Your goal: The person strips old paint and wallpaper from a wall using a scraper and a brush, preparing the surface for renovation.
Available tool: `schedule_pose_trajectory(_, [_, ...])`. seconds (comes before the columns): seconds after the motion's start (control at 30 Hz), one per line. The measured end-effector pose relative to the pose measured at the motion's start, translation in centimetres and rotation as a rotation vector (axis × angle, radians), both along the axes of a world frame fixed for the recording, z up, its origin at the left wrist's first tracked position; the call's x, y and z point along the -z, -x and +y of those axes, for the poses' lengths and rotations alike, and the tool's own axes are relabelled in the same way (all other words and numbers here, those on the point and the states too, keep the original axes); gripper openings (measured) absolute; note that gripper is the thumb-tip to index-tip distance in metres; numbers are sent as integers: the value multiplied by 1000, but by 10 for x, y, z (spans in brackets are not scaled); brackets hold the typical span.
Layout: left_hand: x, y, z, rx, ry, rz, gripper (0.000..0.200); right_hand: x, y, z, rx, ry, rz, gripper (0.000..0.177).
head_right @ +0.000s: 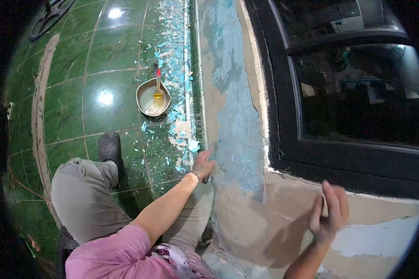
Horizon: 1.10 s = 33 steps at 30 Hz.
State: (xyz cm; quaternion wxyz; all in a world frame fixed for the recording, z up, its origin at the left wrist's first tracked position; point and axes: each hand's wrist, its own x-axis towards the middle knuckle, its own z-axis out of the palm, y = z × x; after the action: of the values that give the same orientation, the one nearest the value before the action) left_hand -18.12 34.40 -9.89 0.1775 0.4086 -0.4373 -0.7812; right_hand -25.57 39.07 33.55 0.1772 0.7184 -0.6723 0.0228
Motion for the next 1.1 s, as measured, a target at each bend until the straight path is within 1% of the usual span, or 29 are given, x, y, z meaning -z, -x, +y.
schedule_pose_trajectory(0.07, [13, 14, 24, 32, 212, -34, 72, -17, -10, 17, 63, -92, 80, 38])
schedule_pose_trajectory(0.1, [8, 16, 28, 48, 317, -49, 74, -23, -12, 23, 111, -154, 99, 36])
schedule_pose_trajectory(0.13, [8, 15, 25, 94, 158, 13, 77, -25, -13, 25, 160, -219, 120, 35])
schedule_pose_trajectory(0.23, [21, 16, 19, 9, 179, 63, 77, -5, -12, 31, 242, -285, 36, 37])
schedule_pose_trajectory(0.27, [23, 16, 12, -5, 58, 123, 78, 10, -3, 37, 204, -346, 3, 41])
schedule_pose_trajectory(0.33, [24, 16, 5, 19, 32, 113, 76, 49, -7, 16, 107, -550, -77, 47])
schedule_pose_trajectory(0.4, [27, 15, 10, 45, 80, 74, 74, 93, 8, 0, -26, -636, -40, 56])
schedule_pose_trajectory(0.47, [32, 19, 18, 61, 200, 7, 73, 132, 29, -30, -133, -598, 119, 66])
schedule_pose_trajectory(0.53, [18, 18, 19, 98, 167, -23, 73, 158, 22, -77, 34, -572, 80, 66])
schedule_pose_trajectory(0.57, [14, 17, 19, 117, 148, -37, 73, 173, 28, -90, 21, -559, 132, 63])
schedule_pose_trajectory(0.63, [26, 16, 3, 55, 188, 10, 74, 206, 43, -107, -14, -546, 230, 58])
schedule_pose_trajectory(0.7, [34, 13, -4, 26, 185, 40, 74, 212, 43, -113, -27, -565, 273, 53])
schedule_pose_trajectory(0.77, [25, 13, 3, 23, 136, 67, 75, 209, 42, -106, -31, -592, 285, 49])
schedule_pose_trajectory(0.8, [23, 16, 19, -1, 186, 60, 75, 208, 43, -108, -35, -588, 274, 47])
schedule_pose_trajectory(0.9, [7, 16, 22, 74, 164, -32, 76, 208, 43, -111, -53, -582, 241, 42])
schedule_pose_trajectory(0.93, [16, 11, 12, 38, 264, -4, 76, 206, 41, -111, -60, -599, 243, 42])
schedule_pose_trajectory(0.97, [25, 7, 3, 89, 125, 32, 75, 205, 40, -109, -62, -621, 244, 42])
schedule_pose_trajectory(1.0, [14, -8, -22, 135, -14, 67, 75, 206, 41, -108, -63, -606, 232, 42])
schedule_pose_trajectory(1.07, [1, -20, -34, 248, -105, 60, 75, 209, 43, -108, -78, -569, 200, 43])
schedule_pose_trajectory(1.1, [19, -8, -15, 119, 130, 49, 74, 211, 43, -110, -78, -567, 200, 44])
